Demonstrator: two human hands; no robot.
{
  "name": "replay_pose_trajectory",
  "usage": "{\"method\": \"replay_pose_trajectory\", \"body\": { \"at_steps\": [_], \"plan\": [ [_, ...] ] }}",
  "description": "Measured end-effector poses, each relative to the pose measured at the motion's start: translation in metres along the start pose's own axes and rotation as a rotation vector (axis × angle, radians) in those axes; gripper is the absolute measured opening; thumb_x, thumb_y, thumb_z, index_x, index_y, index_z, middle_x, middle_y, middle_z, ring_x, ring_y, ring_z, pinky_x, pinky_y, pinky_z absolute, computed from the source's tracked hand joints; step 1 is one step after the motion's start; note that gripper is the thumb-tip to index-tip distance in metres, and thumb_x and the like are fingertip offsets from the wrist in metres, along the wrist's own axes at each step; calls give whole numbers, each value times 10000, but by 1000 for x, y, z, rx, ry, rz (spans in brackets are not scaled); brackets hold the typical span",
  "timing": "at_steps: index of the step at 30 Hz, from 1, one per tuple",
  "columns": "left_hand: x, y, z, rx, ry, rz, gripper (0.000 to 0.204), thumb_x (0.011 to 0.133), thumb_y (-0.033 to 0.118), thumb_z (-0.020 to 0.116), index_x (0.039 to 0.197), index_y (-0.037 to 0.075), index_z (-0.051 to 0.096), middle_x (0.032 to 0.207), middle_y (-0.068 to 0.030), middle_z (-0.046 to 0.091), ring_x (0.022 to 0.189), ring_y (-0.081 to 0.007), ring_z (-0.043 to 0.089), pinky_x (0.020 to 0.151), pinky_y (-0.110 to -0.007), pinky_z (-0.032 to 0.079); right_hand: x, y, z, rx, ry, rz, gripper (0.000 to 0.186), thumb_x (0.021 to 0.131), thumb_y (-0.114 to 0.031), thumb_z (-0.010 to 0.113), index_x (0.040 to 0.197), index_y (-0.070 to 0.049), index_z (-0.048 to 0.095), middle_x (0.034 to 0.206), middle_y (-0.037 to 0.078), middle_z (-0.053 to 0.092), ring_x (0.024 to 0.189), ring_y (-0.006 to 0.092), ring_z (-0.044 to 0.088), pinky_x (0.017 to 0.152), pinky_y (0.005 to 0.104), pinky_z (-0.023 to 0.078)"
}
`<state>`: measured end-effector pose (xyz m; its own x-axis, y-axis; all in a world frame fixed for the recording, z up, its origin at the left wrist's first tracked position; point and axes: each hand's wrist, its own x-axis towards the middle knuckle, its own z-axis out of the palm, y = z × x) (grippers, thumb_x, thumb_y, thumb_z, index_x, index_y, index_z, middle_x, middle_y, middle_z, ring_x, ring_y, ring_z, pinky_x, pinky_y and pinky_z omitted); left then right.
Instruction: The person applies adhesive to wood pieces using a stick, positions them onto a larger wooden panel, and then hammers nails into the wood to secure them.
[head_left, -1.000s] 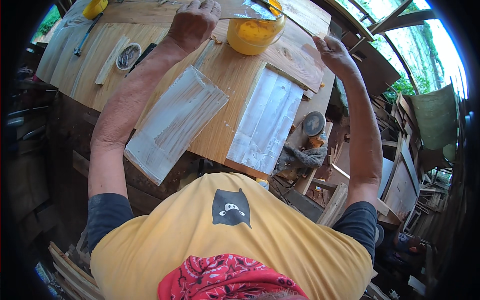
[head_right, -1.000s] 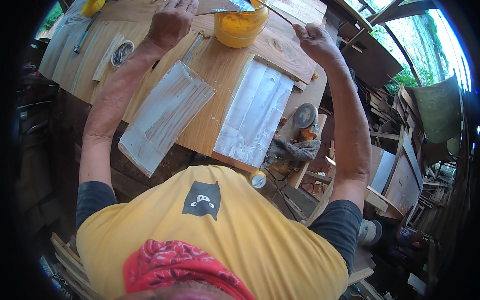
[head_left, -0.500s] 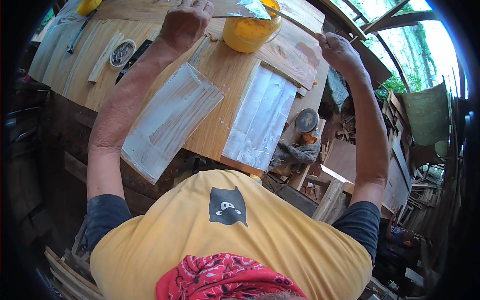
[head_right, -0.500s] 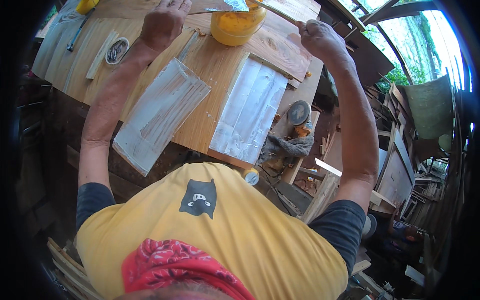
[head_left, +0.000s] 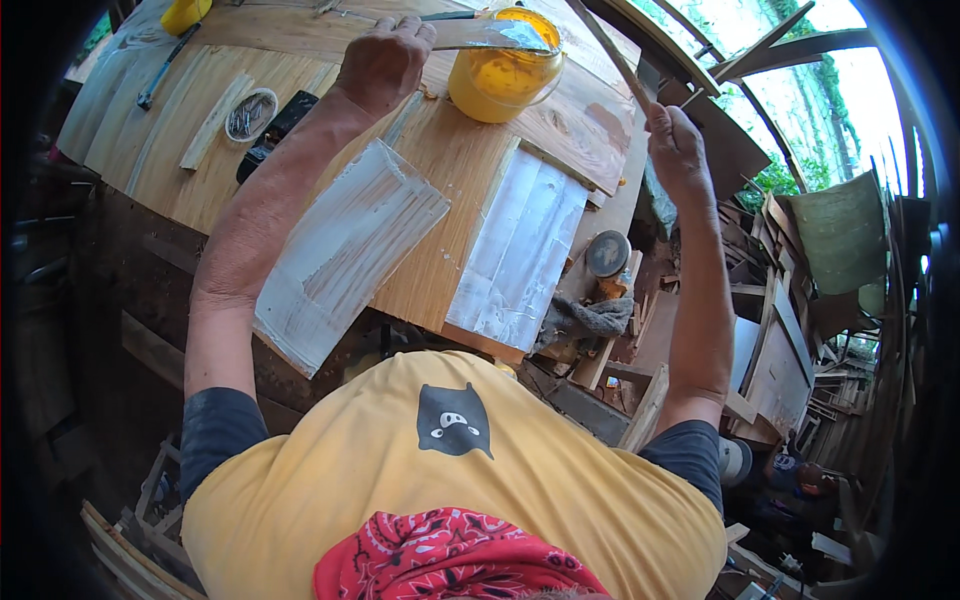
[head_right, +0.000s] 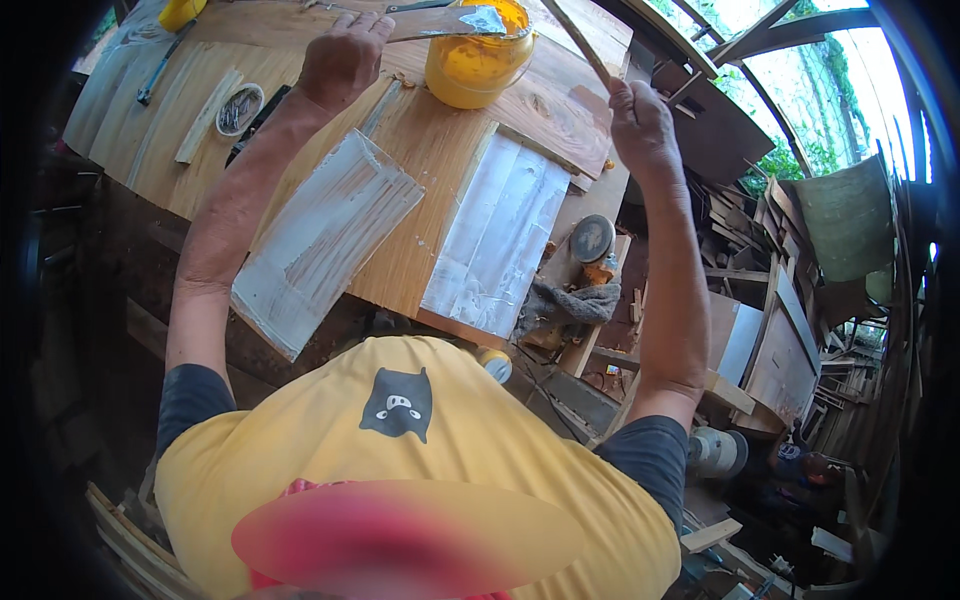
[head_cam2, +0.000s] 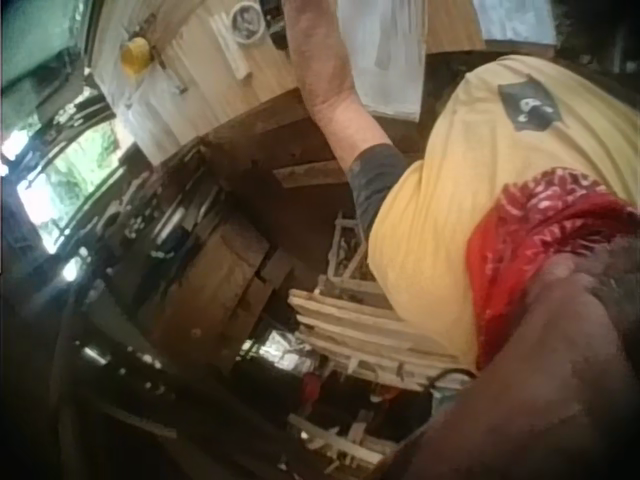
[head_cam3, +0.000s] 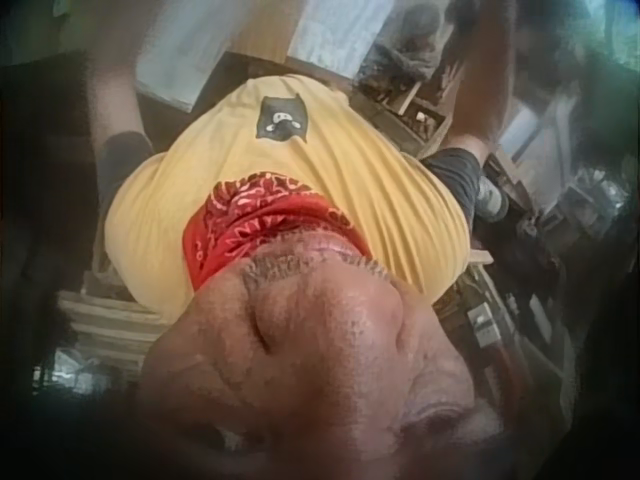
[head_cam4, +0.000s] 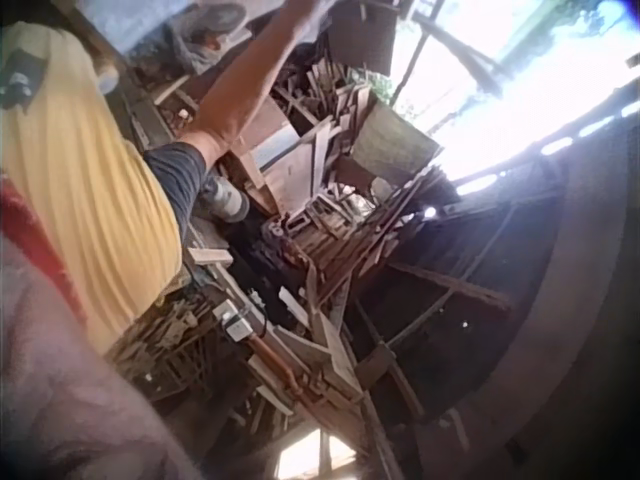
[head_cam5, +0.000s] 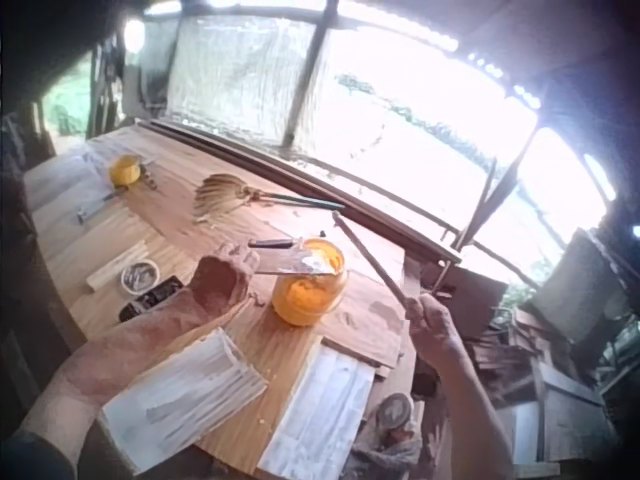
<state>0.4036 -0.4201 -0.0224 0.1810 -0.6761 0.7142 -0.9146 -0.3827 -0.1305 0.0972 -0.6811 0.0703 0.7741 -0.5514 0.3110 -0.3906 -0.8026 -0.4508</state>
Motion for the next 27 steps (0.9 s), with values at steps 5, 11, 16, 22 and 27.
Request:
{"method": "replay_pose_trajectory", "body": {
  "at_steps": [5,11,16,22,27],
  "plan": [
    [-5,0,3,-3,-33,-12,332,893,84,622,1200,15,730,1124,-161,754,1014,-340,718,848,-430,612,-25,0,26,29,-111,35,449,1113,-436,535,918,-37,599,694,41,493,669,149,463,637,346,435],
    [-4,-7,3,18,-46,30,230,837,170,606,1015,34,656,970,-132,648,920,-320,632,733,-401,582,-18,-4,-14,-319,-223,-23,431,1097,-442,520,956,-38,578,852,241,669,846,455,672,749,521,524],
    [-3,-11,3,22,-38,93,324,828,166,598,1103,6,656,995,-150,652,945,-336,622,752,-410,582,-8,-16,-3,-565,-237,-88,379,1109,-395,506,957,-49,531,820,235,668,834,478,664,718,543,525],
    [-4,-17,8,36,-25,139,286,846,136,625,1081,-11,696,929,-143,687,846,-280,653,688,-385,570,18,-18,14,-633,-175,-107,390,1098,-404,506,971,-42,575,839,225,723,843,439,721,746,548,561],
    [-11,-17,23,-164,18,-35,241,937,97,624,1140,14,724,1082,-168,753,977,-364,717,854,-444,602,-2,-15,7,-326,-50,-53,403,1112,-403,503,939,-43,557,812,219,641,775,429,626,717,495,513]
  ]
}}
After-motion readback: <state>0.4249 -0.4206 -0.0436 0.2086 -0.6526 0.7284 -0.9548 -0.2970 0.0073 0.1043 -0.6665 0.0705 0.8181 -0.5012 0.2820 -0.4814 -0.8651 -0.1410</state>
